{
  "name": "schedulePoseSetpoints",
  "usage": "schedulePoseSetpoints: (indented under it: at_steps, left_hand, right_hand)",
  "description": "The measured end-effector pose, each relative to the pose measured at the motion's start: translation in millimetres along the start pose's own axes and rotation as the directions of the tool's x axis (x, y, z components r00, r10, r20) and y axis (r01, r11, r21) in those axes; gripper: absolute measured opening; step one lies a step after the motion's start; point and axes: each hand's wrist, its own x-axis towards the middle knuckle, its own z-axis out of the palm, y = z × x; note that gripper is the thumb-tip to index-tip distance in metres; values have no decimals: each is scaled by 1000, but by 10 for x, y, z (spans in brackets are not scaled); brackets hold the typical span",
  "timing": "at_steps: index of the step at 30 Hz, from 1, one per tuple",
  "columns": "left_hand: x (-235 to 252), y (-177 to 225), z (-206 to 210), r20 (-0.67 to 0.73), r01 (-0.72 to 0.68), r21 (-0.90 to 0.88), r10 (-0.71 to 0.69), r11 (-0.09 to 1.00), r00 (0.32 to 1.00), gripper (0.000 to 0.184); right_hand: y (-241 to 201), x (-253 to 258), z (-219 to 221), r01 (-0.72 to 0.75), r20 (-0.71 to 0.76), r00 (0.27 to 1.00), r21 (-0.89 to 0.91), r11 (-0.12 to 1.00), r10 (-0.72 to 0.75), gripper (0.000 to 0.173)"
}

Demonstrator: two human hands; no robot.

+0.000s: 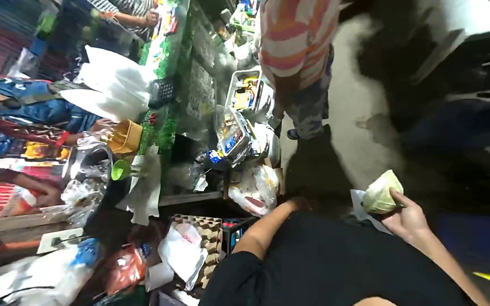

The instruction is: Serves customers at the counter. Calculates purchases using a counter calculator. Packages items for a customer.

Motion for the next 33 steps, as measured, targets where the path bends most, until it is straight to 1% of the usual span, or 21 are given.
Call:
schedulePoseSetpoints:
  at_steps: [2, 4, 7, 9, 10, 11, 13, 15, 17, 18, 20, 21, 24, 25, 26, 27, 28, 29, 31, 32, 33]
  left_hand:
    - [3, -73, -391, -99, 158, 22, -155, 987, 983, 43]
    - [111, -259, -716, -145, 232, 3, -229, 973, 962, 44]
    - [201, -403, -1204, -150, 189, -249, -230, 950, 961, 44]
    - [204, -409, -1484, -190, 134, -497, -258, 858, 947, 42]
    - [216, -397, -1580, -224, 83, -621, -279, 779, 934, 42]
    - [235, -368, -1656, -258, 19, -736, -306, 676, 917, 43]
    - [286, -283, -1809, -317, -154, -903, -381, 400, 869, 46]
    - [261, -129, -1950, -313, -301, -948, -480, 103, 819, 45]
    - [160, 117, -2162, -283, -416, -900, -556, -127, 782, 40]
    - [85, 271, -2273, -265, -456, -868, -595, -195, 759, 39]
    - [-21, 512, -2482, -257, -538, -812, -689, -226, 678, 40]
    - [-51, 551, -2562, -306, -589, -782, -697, -205, 649, 40]
    - [53, 282, -2621, -520, -737, -658, -613, -156, 594, 40]
    - [93, 138, -2607, -570, -766, -627, -585, -144, 577, 41]
    - [113, 5, -2606, -596, -784, -607, -578, -130, 557, 48]
    - [99, -70, -2641, -592, -792, -601, -604, -111, 534, 50]
    - [56, -89, -2703, -571, -797, -596, -647, -97, 505, 46]
    - [8, -92, -2765, -551, -810, -575, -679, -113, 485, 41]
    - [-91, -131, -2850, -547, -838, -506, -674, -207, 497, 38]
    - [-129, -154, -2881, -560, -849, -474, -664, -234, 496, 41]
    - [-163, -180, -2914, -579, -859, -452, -653, -240, 488, 45]
  right_hand:
    - [-149, 241, 334, -44, -5, 999, -81, 996, 44, 43]
    - [-283, 433, 707, -110, 24, 993, -186, 976, 116, 41]
    - [-482, 570, 1417, -196, 120, 958, -392, 899, 261, 37]
    - [-473, 832, 1832, -167, 234, 918, -507, 846, 322, 30]
    - [-435, 1089, 1981, -140, 315, 870, -579, 803, 379, 31]
    - [-407, 1399, 2122, -113, 395, 789, -660, 743, 470, 36]
    - [-454, 1724, 2610, -23, 473, 628, -782, 622, 618, 41]
    - [-661, 1556, 3228, 54, 434, 503, -879, 473, 748, 35]
    - [-908, 1253, 3753, 182, 412, 419, -911, 370, 809, 24]
    - [-961, 1238, 3906, 214, 418, 348, -907, 363, 839, 21]
    - [-904, 1446, 4110, 174, 456, 141, -885, 432, 879, 28]
    - [-926, 1425, 4212, 183, 487, 115, -867, 464, 866, 31]
    - [-859, 1627, 4386, 327, 602, 111, -773, 543, 790, 48]
    - [-733, 1843, 4426, 386, 640, 72, -725, 570, 765, 60]
    - [-606, 2016, 4468, 423, 670, 46, -685, 593, 741, 71]
    - [-546, 2067, 4527, 426, 680, 54, -678, 599, 731, 74]
    - [-546, 2059, 4578, 412, 677, 83, -692, 593, 732, 70]
    - [-621, 1941, 4622, 413, 674, 127, -703, 579, 728, 55]
    - [-954, 1313, 4729, 566, 679, 253, -681, 464, 689, 35]
    - [-1120, 1038, 4782, 659, 709, 250, -623, 420, 659, 30]
    - [-1387, 627, 4901, 718, 676, 296, -624, 310, 675, 28]
